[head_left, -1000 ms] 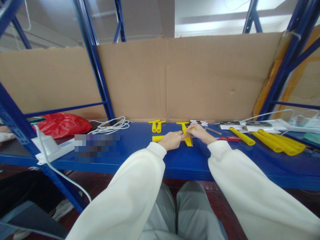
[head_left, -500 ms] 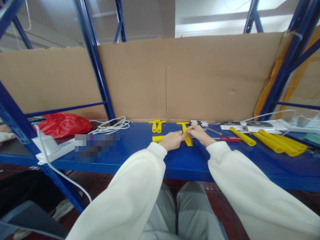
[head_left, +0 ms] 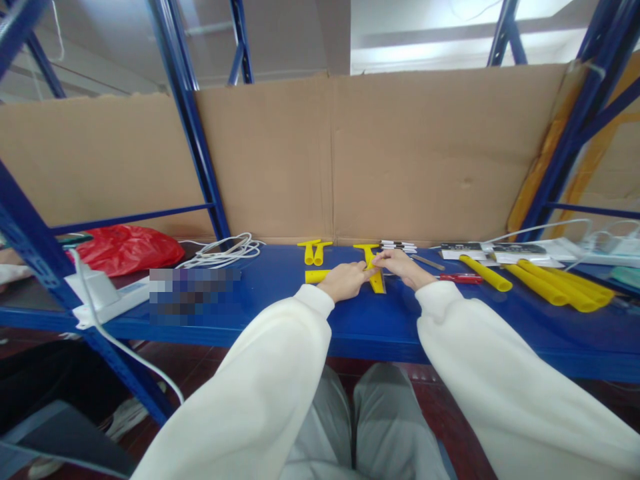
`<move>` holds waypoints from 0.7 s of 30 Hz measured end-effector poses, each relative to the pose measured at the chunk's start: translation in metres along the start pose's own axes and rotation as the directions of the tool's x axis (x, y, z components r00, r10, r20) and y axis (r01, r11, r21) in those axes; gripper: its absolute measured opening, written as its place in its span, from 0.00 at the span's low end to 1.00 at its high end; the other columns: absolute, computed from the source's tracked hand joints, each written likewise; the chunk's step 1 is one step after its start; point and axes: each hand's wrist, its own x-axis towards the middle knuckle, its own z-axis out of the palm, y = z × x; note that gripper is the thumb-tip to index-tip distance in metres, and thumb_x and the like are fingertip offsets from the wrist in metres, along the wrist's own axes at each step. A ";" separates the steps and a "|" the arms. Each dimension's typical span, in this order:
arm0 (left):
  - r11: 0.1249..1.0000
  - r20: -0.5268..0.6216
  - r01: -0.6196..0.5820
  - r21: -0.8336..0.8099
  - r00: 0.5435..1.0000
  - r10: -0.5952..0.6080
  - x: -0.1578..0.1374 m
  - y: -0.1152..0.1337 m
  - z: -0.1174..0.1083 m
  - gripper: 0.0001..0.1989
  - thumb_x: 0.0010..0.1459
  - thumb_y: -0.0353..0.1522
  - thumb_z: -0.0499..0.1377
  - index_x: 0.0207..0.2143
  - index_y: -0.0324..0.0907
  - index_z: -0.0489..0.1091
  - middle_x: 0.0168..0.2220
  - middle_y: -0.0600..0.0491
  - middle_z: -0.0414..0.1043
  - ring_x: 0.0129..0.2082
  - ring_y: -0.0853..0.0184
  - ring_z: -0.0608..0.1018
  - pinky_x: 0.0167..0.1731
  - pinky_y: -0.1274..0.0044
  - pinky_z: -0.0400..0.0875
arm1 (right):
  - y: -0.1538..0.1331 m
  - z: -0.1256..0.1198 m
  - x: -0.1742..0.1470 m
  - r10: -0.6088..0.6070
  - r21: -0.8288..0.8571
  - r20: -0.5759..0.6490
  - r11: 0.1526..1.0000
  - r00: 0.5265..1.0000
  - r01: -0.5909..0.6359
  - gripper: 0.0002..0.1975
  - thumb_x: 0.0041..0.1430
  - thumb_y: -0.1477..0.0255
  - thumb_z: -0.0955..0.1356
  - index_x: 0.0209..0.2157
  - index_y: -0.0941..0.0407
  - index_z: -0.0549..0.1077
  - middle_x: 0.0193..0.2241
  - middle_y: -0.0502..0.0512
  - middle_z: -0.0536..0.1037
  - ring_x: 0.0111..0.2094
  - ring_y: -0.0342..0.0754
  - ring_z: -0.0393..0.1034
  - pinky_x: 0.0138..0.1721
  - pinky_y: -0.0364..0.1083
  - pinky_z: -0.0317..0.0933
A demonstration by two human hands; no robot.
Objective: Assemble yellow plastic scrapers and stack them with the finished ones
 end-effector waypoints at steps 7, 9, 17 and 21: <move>1.000 -0.011 0.008 -0.025 1.000 -0.008 0.000 0.001 -0.002 0.27 0.65 0.24 0.45 0.65 0.45 0.57 0.47 0.42 0.71 0.46 0.58 0.78 0.43 0.71 0.73 | 0.011 -0.002 0.011 0.039 0.129 -0.139 0.991 0.990 -0.021 0.11 0.44 0.70 0.73 0.31 0.54 0.70 0.33 0.53 0.78 0.38 0.48 0.73 0.40 0.47 0.67; 0.999 -0.015 0.022 -0.039 1.000 -0.023 0.000 0.001 -0.002 0.27 0.65 0.24 0.45 0.65 0.45 0.58 0.47 0.42 0.70 0.46 0.58 0.78 0.43 0.71 0.73 | 0.012 -0.005 0.014 0.033 0.179 -0.190 0.984 0.981 0.002 0.11 0.50 0.66 0.71 0.35 0.53 0.70 0.37 0.55 0.78 0.41 0.48 0.73 0.39 0.46 0.67; 0.981 -0.064 0.165 -0.102 0.983 -0.172 0.001 -0.004 0.000 0.26 0.65 0.25 0.47 0.64 0.42 0.59 0.46 0.42 0.71 0.47 0.59 0.77 0.46 0.69 0.73 | -0.011 -0.011 -0.008 0.151 0.352 0.356 0.892 0.922 -0.282 0.02 0.52 0.76 0.71 0.29 0.56 0.73 0.28 0.56 0.81 0.31 0.48 0.76 0.37 0.48 0.72; 0.976 -0.072 0.183 -0.122 0.979 -0.192 0.001 -0.005 0.001 0.24 0.65 0.25 0.48 0.63 0.39 0.58 0.49 0.41 0.71 0.49 0.59 0.77 0.46 0.70 0.72 | -0.017 -0.008 -0.019 0.094 0.358 0.489 0.885 0.867 -0.298 0.05 0.50 0.80 0.72 0.30 0.57 0.76 0.30 0.56 0.81 0.35 0.50 0.77 0.37 0.48 0.75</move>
